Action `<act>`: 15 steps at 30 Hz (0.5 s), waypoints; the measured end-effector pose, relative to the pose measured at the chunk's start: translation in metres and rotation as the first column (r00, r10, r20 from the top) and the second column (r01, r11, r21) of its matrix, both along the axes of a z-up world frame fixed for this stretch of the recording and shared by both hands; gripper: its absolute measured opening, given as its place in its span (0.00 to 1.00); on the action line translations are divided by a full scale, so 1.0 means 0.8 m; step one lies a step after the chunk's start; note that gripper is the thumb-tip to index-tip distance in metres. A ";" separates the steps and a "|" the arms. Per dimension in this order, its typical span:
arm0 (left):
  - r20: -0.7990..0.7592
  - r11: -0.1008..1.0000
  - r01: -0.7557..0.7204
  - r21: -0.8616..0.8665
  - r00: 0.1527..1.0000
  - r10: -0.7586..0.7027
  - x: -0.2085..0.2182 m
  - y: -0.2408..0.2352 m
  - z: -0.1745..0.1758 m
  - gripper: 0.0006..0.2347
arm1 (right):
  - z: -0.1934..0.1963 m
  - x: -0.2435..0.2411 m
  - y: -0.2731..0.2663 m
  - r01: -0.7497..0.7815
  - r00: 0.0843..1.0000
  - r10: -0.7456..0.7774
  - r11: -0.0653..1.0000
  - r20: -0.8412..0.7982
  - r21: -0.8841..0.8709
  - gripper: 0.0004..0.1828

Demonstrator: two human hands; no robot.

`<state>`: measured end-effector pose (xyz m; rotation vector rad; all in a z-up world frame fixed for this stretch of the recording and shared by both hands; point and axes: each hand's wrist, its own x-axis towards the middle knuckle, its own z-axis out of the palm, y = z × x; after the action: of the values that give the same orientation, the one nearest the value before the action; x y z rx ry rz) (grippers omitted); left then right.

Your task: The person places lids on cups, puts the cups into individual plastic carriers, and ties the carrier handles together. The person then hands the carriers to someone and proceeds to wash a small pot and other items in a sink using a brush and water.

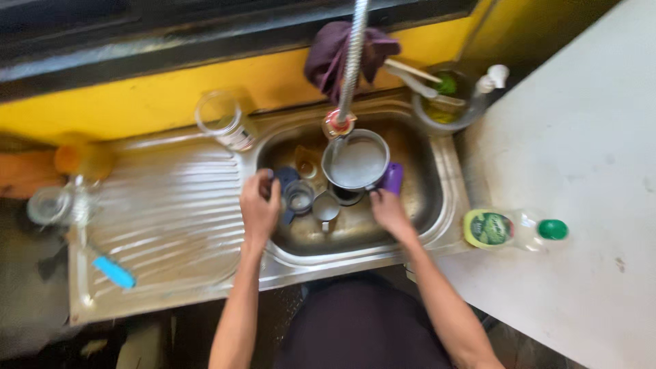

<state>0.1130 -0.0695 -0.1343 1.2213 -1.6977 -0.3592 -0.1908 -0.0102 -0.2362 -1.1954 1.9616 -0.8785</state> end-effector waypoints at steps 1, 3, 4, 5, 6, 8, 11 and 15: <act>-0.123 0.991 0.084 0.102 0.990 -0.071 -0.016 0.019 -0.012 0.06 | -0.010 0.009 -0.005 0.000 0.996 -0.013 0.991 -0.090 -0.136 0.23; -0.371 0.909 0.340 0.242 0.898 -0.237 -0.053 0.063 -0.045 0.04 | -0.023 0.021 0.000 0.041 0.982 -0.077 0.978 -0.172 -0.203 0.23; -0.492 0.826 0.496 0.269 0.808 -0.325 -0.075 0.081 -0.061 0.05 | -0.022 0.025 -0.001 0.056 0.960 -0.126 0.961 -0.250 -0.270 0.26; -0.540 0.762 0.577 0.295 0.758 -0.365 -0.093 0.101 -0.076 0.06 | -0.017 0.029 0.001 0.067 0.959 -0.136 0.961 -0.248 -0.268 0.26; -0.589 0.690 0.652 0.315 0.704 -0.397 -0.109 0.113 -0.087 0.07 | -0.011 0.030 0.006 0.065 0.963 -0.125 0.968 -0.239 -0.242 0.24; -0.602 0.629 0.680 0.376 0.696 -0.392 -0.119 0.126 -0.101 0.07 | 0.001 0.030 0.022 0.074 0.968 -0.120 0.976 -0.221 -0.206 0.22; -0.607 0.572 0.697 0.432 0.694 -0.388 -0.118 0.130 -0.105 0.07 | 0.015 0.024 0.030 0.023 0.965 -0.127 0.912 -0.228 -0.409 0.22; -0.487 0.597 0.633 0.492 0.769 -0.414 -0.108 0.127 -0.095 0.06 | 0.031 0.022 0.045 -0.022 0.945 -0.093 0.938 -0.315 -0.346 0.27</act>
<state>0.0269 0.0324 -0.2106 0.9749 -1.6572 -1.5473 -0.1733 0.0256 -0.2114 -1.5983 2.1529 -1.1393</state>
